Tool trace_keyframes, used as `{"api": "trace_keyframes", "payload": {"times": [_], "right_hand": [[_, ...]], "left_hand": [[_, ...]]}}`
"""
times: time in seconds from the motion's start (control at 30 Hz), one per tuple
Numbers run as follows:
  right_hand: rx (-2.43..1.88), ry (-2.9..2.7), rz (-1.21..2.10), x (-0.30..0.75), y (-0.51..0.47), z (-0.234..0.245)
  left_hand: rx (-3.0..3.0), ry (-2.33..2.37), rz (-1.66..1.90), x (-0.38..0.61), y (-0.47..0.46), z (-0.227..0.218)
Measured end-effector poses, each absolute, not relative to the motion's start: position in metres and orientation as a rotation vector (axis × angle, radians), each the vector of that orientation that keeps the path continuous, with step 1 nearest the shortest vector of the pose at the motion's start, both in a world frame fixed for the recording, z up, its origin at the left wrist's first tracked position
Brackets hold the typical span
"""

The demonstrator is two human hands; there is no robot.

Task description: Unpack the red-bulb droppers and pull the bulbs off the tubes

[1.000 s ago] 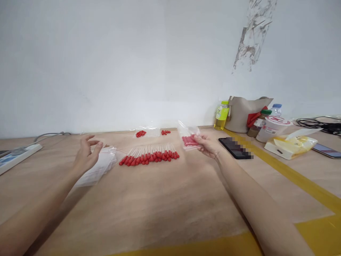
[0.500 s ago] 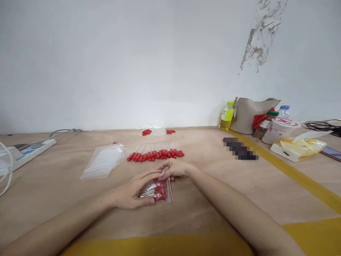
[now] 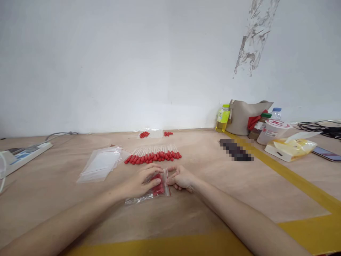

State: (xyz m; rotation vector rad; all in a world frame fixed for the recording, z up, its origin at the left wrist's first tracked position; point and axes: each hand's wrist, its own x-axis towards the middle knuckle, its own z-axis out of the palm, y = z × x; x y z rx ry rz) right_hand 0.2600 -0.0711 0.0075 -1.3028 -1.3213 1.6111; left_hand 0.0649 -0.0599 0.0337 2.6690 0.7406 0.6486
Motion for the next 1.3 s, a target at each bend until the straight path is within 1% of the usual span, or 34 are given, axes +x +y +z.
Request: {"api": "trace_keyframes", "payload": {"times": [0.13,0.3,0.57,0.73,0.93,1.0,1.03,1.07,1.2,1.3], "right_hand": [[-1.211,-1.216,1.580,0.259,-0.070,0.003],[-1.185,-1.192,1.515,0.256,-0.073,-0.003],[-1.125,-1.277,1.532,0.257,-0.073,-0.002],[-1.160,-1.326,1.567,0.262,-0.075,0.002],[-1.202,-1.460,1.400,0.261,-0.080,-0.002],[-1.189,-1.590,1.268,0.261,-0.084,-0.004],[-1.174,-1.682,1.151,0.262,-0.085,-0.006],[-1.148,-1.789,0.989,0.262,-0.085,-0.007],[-0.903,-2.146,0.173,0.267,-0.079,-0.012],[-0.754,-2.252,-0.180,0.269,-0.073,-0.013]], "left_hand": [[2.937,0.506,0.673,0.079,-0.041,0.032],[3.003,0.372,0.690,0.079,-0.030,0.023],[3.008,0.308,0.817,0.084,-0.028,0.018],[3.012,0.365,0.840,0.082,-0.029,0.016],[3.002,0.465,0.788,0.080,-0.027,0.011],[2.994,0.491,0.784,0.079,-0.026,0.009],[2.992,0.503,0.785,0.079,-0.026,0.008],[2.997,0.512,0.785,0.079,-0.026,0.008],[3.100,0.489,0.729,0.078,-0.024,0.010],[3.218,0.375,0.671,0.077,-0.023,0.013]]}}
